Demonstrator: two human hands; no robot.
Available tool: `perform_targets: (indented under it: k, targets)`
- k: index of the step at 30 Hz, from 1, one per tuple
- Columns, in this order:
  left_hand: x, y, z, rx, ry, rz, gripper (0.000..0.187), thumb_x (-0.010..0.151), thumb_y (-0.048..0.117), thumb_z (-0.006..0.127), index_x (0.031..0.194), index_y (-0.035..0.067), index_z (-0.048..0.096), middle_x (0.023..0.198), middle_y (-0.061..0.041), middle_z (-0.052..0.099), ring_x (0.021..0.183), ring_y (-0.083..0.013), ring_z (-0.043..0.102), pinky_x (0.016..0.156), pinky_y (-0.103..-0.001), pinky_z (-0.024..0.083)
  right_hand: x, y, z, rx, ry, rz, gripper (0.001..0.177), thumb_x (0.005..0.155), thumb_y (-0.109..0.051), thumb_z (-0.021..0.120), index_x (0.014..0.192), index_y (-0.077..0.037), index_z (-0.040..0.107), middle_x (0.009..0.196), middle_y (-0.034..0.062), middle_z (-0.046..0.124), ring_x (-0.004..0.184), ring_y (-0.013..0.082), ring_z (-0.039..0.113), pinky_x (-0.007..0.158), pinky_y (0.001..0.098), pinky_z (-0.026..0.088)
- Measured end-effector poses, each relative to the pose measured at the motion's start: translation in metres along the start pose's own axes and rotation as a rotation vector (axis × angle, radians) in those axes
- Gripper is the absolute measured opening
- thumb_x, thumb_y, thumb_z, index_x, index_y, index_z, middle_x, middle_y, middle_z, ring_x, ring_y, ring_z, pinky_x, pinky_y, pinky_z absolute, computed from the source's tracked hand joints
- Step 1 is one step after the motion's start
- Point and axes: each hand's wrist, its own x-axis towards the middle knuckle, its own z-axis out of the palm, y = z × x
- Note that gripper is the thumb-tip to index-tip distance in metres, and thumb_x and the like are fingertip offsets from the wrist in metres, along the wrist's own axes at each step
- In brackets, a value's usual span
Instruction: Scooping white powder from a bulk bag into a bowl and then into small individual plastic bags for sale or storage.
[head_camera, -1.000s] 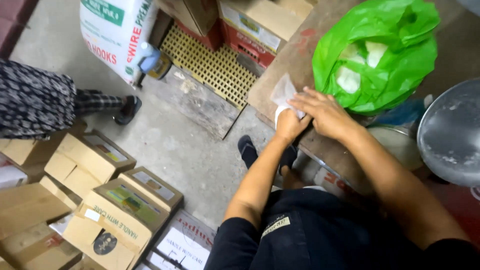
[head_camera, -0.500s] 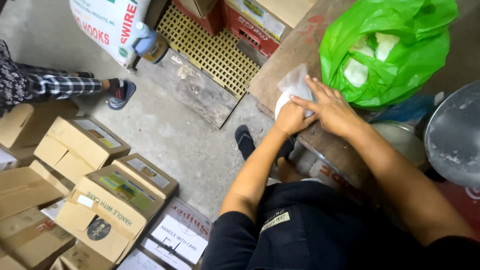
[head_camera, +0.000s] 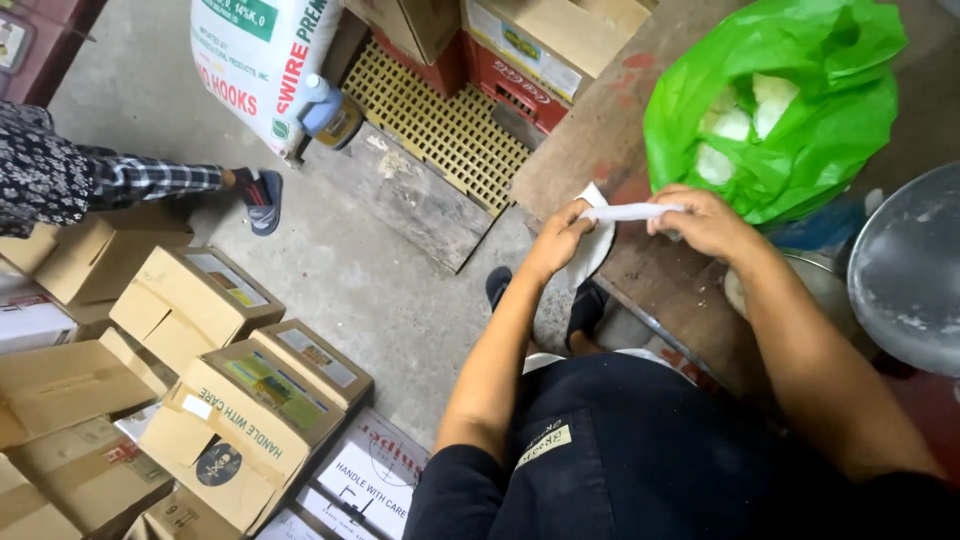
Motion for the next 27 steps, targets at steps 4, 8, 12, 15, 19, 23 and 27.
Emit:
perform_targets:
  k: [4, 8, 12, 15, 19, 23, 27]
  targets:
    - [-0.013, 0.066, 0.014, 0.145, 0.019, -0.021, 0.018, 0.099, 0.017, 0.055, 0.107, 0.006, 0.066, 0.096, -0.010, 0.069, 0.094, -0.0246, 0.066, 0.089, -0.038, 0.052, 0.003, -0.020, 0.017, 0.583, 0.014, 0.150, 0.026, 0.095, -0.013, 0.057, 0.109, -0.001, 0.076, 0.104, 0.0084, 0.075, 0.092, 0.0186, 0.066, 0.089, 0.0320, 0.050]
    - [-0.017, 0.071, 0.019, 0.477, -0.020, 0.203, 0.022, 0.103, 0.024, 0.055, 0.106, 0.007, 0.068, 0.102, -0.016, 0.072, 0.101, -0.0336, 0.068, 0.091, -0.044, 0.050, 0.023, 0.001, 0.033, 0.537, 0.085, 0.116, 0.027, 0.096, -0.015, 0.057, 0.114, -0.003, 0.074, 0.099, 0.0063, 0.076, 0.088, 0.0162, 0.068, 0.087, 0.0303, 0.052]
    - [-0.021, 0.085, 0.013, 0.509, 0.028, 0.218, 0.021, 0.100, 0.025, 0.057, 0.107, 0.007, 0.066, 0.099, -0.017, 0.072, 0.100, -0.0380, 0.067, 0.085, -0.049, 0.047, 0.023, -0.044, 0.028, -0.191, 0.037, -0.159, 0.037, 0.081, -0.020, 0.067, 0.115, -0.008, 0.074, 0.096, 0.0079, 0.074, 0.094, 0.0232, 0.067, 0.089, 0.0394, 0.047]
    - [-0.025, 0.107, 0.008, 0.558, 0.013, 0.014, 0.023, 0.099, 0.030, 0.065, 0.104, 0.007, 0.065, 0.092, -0.016, 0.069, 0.092, -0.0359, 0.068, 0.085, -0.048, 0.049, 0.009, -0.092, 0.020, -0.589, 0.007, -0.109, 0.033, 0.078, -0.029, 0.073, 0.106, -0.012, 0.077, 0.091, 0.0087, 0.072, 0.099, 0.0281, 0.065, 0.094, 0.0456, 0.039]
    - [-0.026, 0.113, -0.001, 0.612, 0.062, 0.329, 0.019, 0.091, 0.025, 0.072, 0.101, 0.010, 0.068, 0.097, -0.012, 0.069, 0.099, -0.0362, 0.064, 0.086, -0.049, 0.048, -0.012, -0.081, 0.023, -0.640, 0.006, 0.011, 0.022, 0.090, -0.035, 0.071, 0.097, -0.016, 0.078, 0.096, 0.0048, 0.073, 0.101, 0.0270, 0.064, 0.099, 0.0467, 0.038]
    - [-0.023, 0.125, -0.012, 0.693, 0.070, 0.428, 0.018, 0.087, 0.024, 0.074, 0.101, 0.013, 0.072, 0.104, -0.010, 0.067, 0.101, -0.0344, 0.064, 0.085, -0.046, 0.052, -0.043, -0.078, 0.017, -0.474, 0.166, -0.033, 0.018, 0.094, -0.029, 0.067, 0.097, -0.015, 0.077, 0.115, 0.0034, 0.071, 0.111, 0.0283, 0.060, 0.099, 0.0466, 0.039]
    - [-0.025, 0.161, -0.010, 0.757, 0.064, 0.344, 0.018, 0.089, 0.022, 0.076, 0.103, 0.012, 0.072, 0.104, -0.011, 0.067, 0.093, -0.0359, 0.067, 0.076, -0.047, 0.054, -0.074, -0.081, 0.024, -0.257, 0.274, -0.090, 0.015, 0.099, -0.021, 0.063, 0.100, -0.010, 0.074, 0.126, 0.0058, 0.069, 0.118, 0.0272, 0.058, 0.104, 0.0420, 0.042]
